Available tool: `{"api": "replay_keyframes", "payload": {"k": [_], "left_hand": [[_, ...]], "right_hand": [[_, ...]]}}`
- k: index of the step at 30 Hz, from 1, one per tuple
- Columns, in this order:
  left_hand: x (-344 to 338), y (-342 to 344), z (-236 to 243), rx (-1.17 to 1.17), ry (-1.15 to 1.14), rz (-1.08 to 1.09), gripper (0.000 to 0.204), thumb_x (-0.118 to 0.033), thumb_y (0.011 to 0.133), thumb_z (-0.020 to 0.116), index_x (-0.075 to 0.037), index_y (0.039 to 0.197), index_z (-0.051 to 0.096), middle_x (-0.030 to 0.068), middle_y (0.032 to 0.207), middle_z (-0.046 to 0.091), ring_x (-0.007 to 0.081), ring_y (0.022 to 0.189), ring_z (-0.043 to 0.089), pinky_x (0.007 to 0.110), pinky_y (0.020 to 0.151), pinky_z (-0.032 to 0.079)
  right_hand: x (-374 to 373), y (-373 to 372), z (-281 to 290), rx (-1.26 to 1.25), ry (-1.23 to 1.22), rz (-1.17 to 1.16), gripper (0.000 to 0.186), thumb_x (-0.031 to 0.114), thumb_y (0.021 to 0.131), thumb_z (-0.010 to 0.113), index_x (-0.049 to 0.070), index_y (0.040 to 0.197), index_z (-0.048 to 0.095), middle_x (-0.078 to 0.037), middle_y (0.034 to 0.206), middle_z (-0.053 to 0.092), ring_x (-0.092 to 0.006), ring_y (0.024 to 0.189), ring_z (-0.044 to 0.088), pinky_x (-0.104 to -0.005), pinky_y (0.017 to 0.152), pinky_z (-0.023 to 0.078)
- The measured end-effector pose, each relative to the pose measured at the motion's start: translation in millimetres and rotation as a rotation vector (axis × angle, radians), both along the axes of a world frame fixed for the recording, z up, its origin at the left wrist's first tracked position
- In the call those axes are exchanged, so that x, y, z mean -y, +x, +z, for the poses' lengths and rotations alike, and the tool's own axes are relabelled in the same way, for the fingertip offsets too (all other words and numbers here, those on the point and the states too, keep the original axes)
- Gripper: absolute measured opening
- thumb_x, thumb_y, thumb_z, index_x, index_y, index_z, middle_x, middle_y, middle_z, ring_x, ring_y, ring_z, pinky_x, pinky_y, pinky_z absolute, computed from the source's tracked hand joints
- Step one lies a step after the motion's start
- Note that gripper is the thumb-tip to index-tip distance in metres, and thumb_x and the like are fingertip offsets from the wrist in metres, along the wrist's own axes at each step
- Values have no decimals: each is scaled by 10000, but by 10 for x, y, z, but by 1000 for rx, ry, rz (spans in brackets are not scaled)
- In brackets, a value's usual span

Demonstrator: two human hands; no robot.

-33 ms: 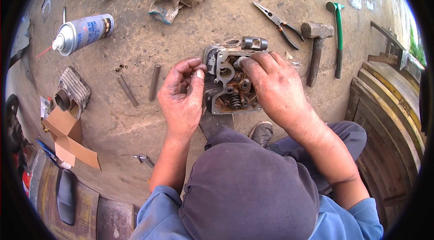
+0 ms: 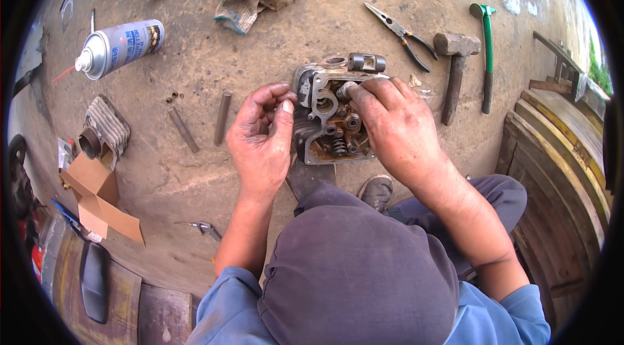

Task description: The person cleans and reassembles parts of a motorcycle engine head, using a hammer to tap components into place and pliers to manipulate small parts.

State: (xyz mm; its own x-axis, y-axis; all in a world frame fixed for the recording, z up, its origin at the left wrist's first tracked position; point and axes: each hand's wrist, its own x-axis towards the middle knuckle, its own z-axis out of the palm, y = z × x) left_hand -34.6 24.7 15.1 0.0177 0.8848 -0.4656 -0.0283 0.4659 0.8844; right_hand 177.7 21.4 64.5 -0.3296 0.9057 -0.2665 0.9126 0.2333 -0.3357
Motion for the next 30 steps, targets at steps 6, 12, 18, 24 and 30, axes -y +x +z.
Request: {"api": "replay_keyframes", "payload": {"k": [6,12,18,24,30], "left_hand": [[-7,-8,-27,10,10,8,232,49,991,644,27,1221,666,68,1088,709,96,980,643,233,866,506],[-36,-14,-63,-9,20,30,226,51,990,643,36,1215,663,70,1082,707,99,972,650,227,854,513],[-36,-140,-103,-30,-22,67,211,31,992,641,42,1202,660,83,1089,699,123,1005,651,254,902,505],[-7,-206,-93,-51,-42,52,212,36,997,632,36,1207,662,79,1089,700,121,1000,645,255,896,504],[125,-343,-120,-119,-23,84,212,25,996,644,29,1207,666,82,1076,715,146,1010,677,288,919,533]], "right_hand": [[279,-66,-5,-30,-62,-93,540,132,879,690,-35,1384,597,-153,1193,622,-334,1098,621,-447,927,540],[279,71,1,-254,-50,-399,582,125,887,751,-9,1426,578,-182,1141,645,-368,1043,626,-452,924,525],[222,134,18,-229,-4,-296,461,100,886,715,49,1341,661,-143,1144,653,-347,1031,634,-442,908,537],[223,6,-52,-201,62,-186,437,60,857,732,53,1293,697,-133,1085,667,-322,952,644,-430,833,540],[196,-7,-50,-183,74,-185,375,26,844,730,33,1218,721,-135,1065,676,-330,952,644,-431,845,542]]}}
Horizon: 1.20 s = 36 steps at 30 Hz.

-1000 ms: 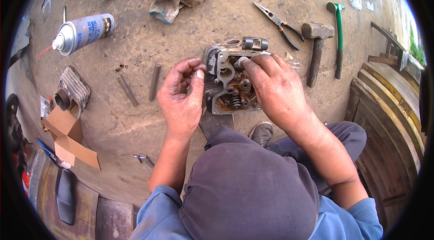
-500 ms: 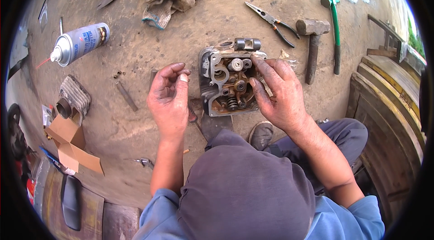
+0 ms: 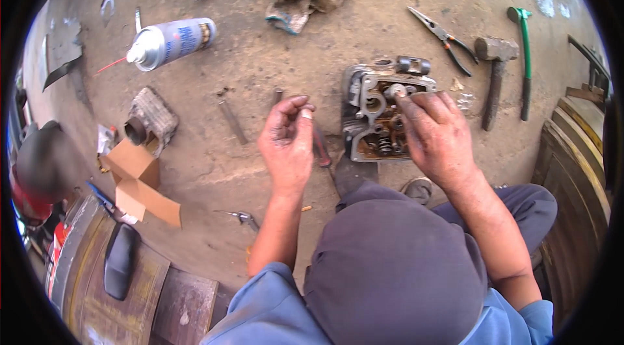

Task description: The person cleans and reassembles parts of a motorcycle engine head, using a hammer to tap components into place and pliers to manipulate small parts.

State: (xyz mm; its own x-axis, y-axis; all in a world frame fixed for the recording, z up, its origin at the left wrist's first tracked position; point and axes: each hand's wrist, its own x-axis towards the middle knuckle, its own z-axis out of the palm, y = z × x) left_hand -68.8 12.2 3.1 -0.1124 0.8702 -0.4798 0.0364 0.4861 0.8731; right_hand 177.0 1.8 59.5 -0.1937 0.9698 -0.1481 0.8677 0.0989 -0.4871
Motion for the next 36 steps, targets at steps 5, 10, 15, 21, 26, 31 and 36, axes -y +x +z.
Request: {"api": "replay_keyframes", "payload": {"k": [5,10,15,21,26,31,36], "left_hand": [[173,-24,100,27,-133,6,203,40,995,641,28,1195,674,55,1044,721,106,967,678,249,876,535],[342,-109,79,13,-100,-8,180,3,1014,633,23,1191,663,27,956,692,61,738,625,230,638,524],[447,-436,-118,-214,-18,36,159,-32,1013,662,-14,1166,703,-41,936,662,3,774,540,186,668,446],[131,-1346,-307,-544,114,214,135,-83,1011,687,-4,1113,725,-12,890,668,53,760,559,223,679,468],[-32,-1265,-292,-716,172,17,140,-93,977,728,-9,1088,731,36,925,679,119,815,631,270,722,517],[-216,-761,-387,-871,313,-633,398,-142,836,824,-54,1198,684,156,1081,688,375,986,671,454,899,551],[-188,-850,-506,-723,114,-505,297,-94,923,737,-15,1189,627,103,1020,671,243,886,688,380,763,565]], "right_hand": [[56,21,-2,26,-38,13,409,26,810,707,19,1220,711,-125,1112,674,-327,1023,638,-440,904,538],[40,-67,18,43,-77,4,390,55,854,714,11,1242,700,-134,1122,667,-337,1025,632,-443,913,532],[117,-26,12,1,-58,-12,420,94,901,707,15,1311,668,-158,1127,659,-353,1055,622,-450,932,524],[116,25,50,-21,-85,-4,467,75,901,707,53,1364,647,-154,1130,659,-351,1025,629,-448,917,528],[55,210,162,-68,-21,-105,421,74,910,718,79,1329,678,-155,1170,677,-357,1055,653,-442,909,541],[-23,436,374,-182,-28,-273,312,44,934,701,57,1246,712,-129,1116,694,-243,866,689,-339,730,559],[63,691,487,-178,-72,-356,247,39,945,681,25,1187,722,-118,1038,685,-231,840,677,-331,721,545]]}}
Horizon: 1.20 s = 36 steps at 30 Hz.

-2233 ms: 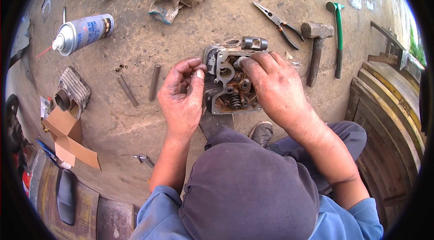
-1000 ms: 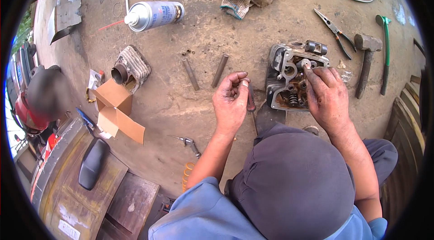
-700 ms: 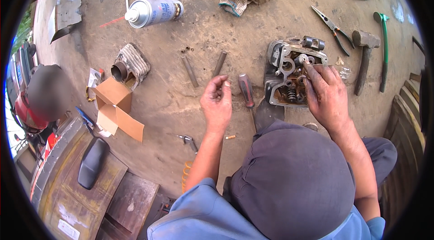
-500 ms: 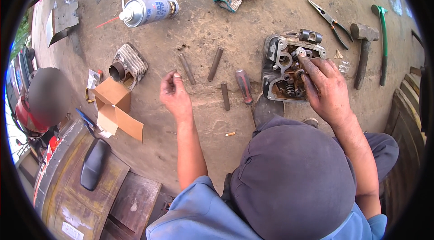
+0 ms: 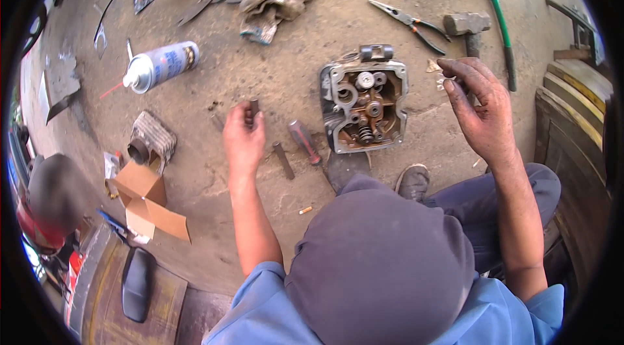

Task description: The person cleans and reassembles parts of a motorcycle engine head, using a hammer to tap components into place and pliers to manipulate small parts.

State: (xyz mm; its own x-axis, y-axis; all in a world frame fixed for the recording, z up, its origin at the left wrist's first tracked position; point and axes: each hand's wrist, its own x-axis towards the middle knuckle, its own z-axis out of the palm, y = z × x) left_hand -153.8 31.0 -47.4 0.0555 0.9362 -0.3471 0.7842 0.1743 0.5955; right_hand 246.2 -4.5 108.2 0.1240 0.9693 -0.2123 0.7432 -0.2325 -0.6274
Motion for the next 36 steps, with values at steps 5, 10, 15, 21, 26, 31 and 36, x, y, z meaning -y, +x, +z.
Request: {"api": "replay_keyframes", "payload": {"k": [5,10,15,21,26,31,36], "left_hand": [[-392,586,619,1179,-115,447,98,-131,1007,595,-66,1059,542,41,886,505,147,775,489,298,656,425],[-601,1679,693,1509,-221,139,421,-302,1092,597,-99,746,472,2,650,408,130,594,397,319,579,383],[-632,2095,676,1447,-269,126,520,-403,1093,572,-107,696,413,8,619,379,137,585,377,320,591,363],[-594,2244,697,1299,-227,104,529,-442,1097,548,-122,708,387,4,601,348,133,557,326,311,566,324],[-581,2321,622,1337,-238,119,599,-436,1078,593,-104,610,422,4,549,365,129,512,349,302,507,309],[-573,2244,685,1301,-220,33,494,-441,1103,536,-131,739,413,-4,597,344,124,552,324,305,563,337],[-573,2309,640,1268,-247,79,492,-447,1108,521,-139,739,415,1,604,346,132,559,343,302,564,338]], "right_hand": [[75,111,65,-19,50,-88,223,57,953,682,28,1169,730,-114,1015,699,-226,856,666,-331,752,528],[69,205,-47,-22,144,-77,219,93,956,688,39,1162,739,-123,1023,709,-274,891,687,-359,748,549],[149,244,-50,-58,98,-115,216,59,977,667,-20,1171,717,-142,1040,712,-262,966,683,-355,856,529],[248,310,-112,-31,192,-99,208,101,968,674,-1,1143,722,-145,998,710,-292,923,686,-365,822,537],[288,346,-163,-15,233,-98,195,75,901,688,13,1077,744,-148,995,719,-335,911,708,-416,783,571],[331,313,-157,-52,285,-96,199,85,899,683,7,1071,747,-149,981,718,-348,935,699,-430,824,567],[368,341,-203,-52,290,-133,190,107,901,693,3,1049,748,-155,979,716,-355,947,698,-446,842,563]]}}
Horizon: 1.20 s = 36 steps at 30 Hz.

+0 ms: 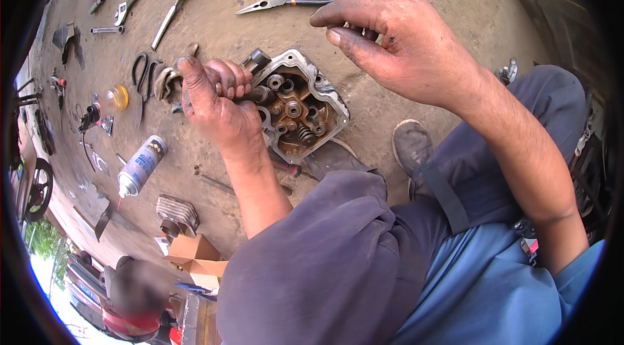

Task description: The person cleans and reassembles parts of a motorcycle engine head, using a hammer to tap components into place and pliers to manipulate small parts.

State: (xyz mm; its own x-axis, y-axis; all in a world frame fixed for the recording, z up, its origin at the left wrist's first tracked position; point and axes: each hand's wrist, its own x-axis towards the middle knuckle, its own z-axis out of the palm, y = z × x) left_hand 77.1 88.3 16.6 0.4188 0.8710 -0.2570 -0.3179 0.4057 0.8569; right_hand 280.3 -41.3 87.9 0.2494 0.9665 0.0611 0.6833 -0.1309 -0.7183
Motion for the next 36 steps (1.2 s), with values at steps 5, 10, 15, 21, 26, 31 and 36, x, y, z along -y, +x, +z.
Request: {"api": "replay_keyframes", "payload": {"k": [5,10,15,21,26,31,36], "left_hand": [[-39,-32,-19,2,-38,60,544,-451,1106,525,-152,683,360,1,595,328,136,540,348,304,558,336],[-17,2,4,-39,2,34,552,-450,1103,536,-153,675,351,1,594,333,137,542,356,303,559,343],[-17,-15,3,-20,23,4,556,-455,1098,544,-151,675,352,2,597,341,137,545,362,302,561,347],[-3,-3,9,-51,37,12,562,-470,1093,547,-147,675,356,1,599,338,137,546,356,301,562,342],[-2,-17,34,-32,57,-10,552,-457,1100,539,-145,681,360,-2,606,329,135,562,350,298,565,326],[41,29,24,-97,80,-5,548,-478,1091,547,-143,693,372,-6,608,329,134,567,345,295,569,320],[59,47,40,-152,103,-1,547,-502,1078,559,-136,706,395,-11,609,329,128,568,343,294,571,316]], "right_hand": [[17,0,3,6,-15,4,184,123,902,702,3,1033,749,-164,982,714,-358,958,701,-458,850,563],[3,22,-13,5,-34,7,182,130,901,706,1,1021,751,-170,962,708,-356,952,702,-456,857,563],[-17,12,-40,-8,-39,5,179,129,898,705,0,1013,752,-176,960,708,-357,952,702,-456,861,563],[-32,-6,-64,5,-47,22,167,141,902,693,3,978,748,-181,942,707,-367,956,700,-465,865,562],[-32,-18,-50,8,-63,32,167,159,910,684,6,948,739,-184,922,703,-368,954,699,-472,865,560],[-10,-17,-85,32,-46,19,167,157,913,676,5,940,738,-186,910,700,-369,948,699,-478,855,562],[-26,-17,-89,46,-32,30,164,145,902,663,0,925,735,-186,903,702,-375,936,700,-482,846,565]]}}
